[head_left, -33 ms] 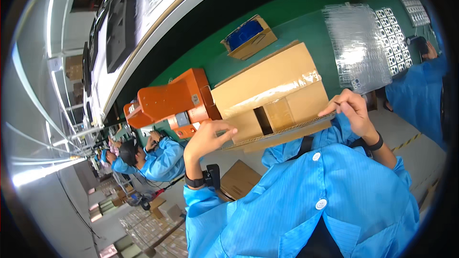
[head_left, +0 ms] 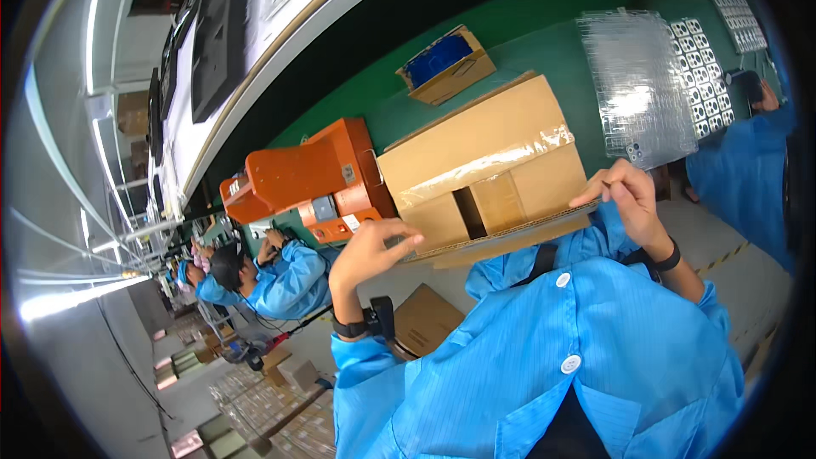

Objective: Packing small component boxes into a larger shipping carton and sealing them with tape.

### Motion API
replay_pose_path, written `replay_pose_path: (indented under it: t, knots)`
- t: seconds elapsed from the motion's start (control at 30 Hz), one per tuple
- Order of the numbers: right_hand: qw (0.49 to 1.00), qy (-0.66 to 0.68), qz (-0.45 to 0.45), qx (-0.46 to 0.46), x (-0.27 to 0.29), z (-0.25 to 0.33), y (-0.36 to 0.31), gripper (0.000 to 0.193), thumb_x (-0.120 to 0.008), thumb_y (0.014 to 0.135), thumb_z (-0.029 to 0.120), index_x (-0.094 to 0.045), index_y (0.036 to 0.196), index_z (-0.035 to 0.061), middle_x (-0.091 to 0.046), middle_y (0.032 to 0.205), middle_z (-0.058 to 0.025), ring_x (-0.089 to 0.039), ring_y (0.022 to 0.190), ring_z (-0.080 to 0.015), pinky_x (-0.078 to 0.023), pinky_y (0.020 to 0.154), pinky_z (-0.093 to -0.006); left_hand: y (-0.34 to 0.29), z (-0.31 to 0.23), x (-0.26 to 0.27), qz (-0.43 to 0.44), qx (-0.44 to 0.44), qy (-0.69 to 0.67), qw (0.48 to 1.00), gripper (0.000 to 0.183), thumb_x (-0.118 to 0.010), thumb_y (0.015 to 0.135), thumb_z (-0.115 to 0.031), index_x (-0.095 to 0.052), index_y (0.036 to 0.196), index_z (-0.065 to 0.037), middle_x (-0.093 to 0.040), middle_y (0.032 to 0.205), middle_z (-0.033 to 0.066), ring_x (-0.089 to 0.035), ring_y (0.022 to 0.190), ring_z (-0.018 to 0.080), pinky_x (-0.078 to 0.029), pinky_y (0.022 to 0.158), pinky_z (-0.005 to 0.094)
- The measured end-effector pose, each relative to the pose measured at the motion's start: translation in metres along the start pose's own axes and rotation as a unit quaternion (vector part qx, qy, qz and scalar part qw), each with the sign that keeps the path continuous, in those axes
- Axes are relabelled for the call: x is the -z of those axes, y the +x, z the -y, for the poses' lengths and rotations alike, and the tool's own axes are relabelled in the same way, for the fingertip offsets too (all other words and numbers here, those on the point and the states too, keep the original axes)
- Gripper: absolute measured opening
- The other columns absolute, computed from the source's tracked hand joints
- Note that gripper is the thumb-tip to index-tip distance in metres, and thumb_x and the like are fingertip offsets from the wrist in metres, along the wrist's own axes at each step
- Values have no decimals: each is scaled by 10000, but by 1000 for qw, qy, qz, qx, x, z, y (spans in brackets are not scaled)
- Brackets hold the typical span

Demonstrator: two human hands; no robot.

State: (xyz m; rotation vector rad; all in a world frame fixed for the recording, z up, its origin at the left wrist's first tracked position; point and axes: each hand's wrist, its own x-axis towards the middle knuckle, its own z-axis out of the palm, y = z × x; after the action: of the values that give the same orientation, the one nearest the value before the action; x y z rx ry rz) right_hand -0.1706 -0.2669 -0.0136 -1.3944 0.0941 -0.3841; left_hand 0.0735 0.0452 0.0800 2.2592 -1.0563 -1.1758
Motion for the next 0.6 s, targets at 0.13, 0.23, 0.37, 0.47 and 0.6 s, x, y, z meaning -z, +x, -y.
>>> replay_pose_path:
  t: [0.13,0.23,0.37,0.47,0.6]
  knots:
    - [983,156,-77,54,-23,6,1,275,-416,1054,243,-465,909,15,-591,705,-118,-627,696,-166,-508,708,-302,-39,-1,-47,-108,87,-187,972,292,-617,952,-255,-705,1044,8,-722,999,124,-676,921,195,-502,823,310]
    - [970,185,-151,33,-43,7,-2,209,-418,1047,191,-478,963,9,-522,708,-61,-552,637,-129,-492,654,-266,-50,-6,-76,-235,148,-128,952,296,-567,977,-224,-690,1075,27,-714,984,74,-645,907,153,-492,820,275]
    - [979,126,-159,-13,-49,10,1,191,-426,1032,151,-531,947,17,-514,783,-25,-506,648,-88,-436,614,-213,-46,-13,-100,-362,188,-159,899,311,-553,983,-260,-686,1089,1,-721,974,104,-662,895,141,-534,761,278]
    - [993,49,-98,-30,-47,19,5,196,-457,1002,119,-559,875,10,-520,802,-36,-482,673,-109,-393,637,-234,-44,-13,-97,-356,178,-147,906,304,-553,982,-259,-683,1097,-9,-726,972,104,-669,905,145,-547,774,295]
    - [985,-155,-67,32,-50,38,8,137,-528,939,93,-582,890,-22,-540,812,-91,-512,747,-196,-414,701,-313,-43,-15,-81,-335,110,-67,933,292,-557,975,-229,-709,1001,19,-727,943,118,-676,851,163,-523,755,295]
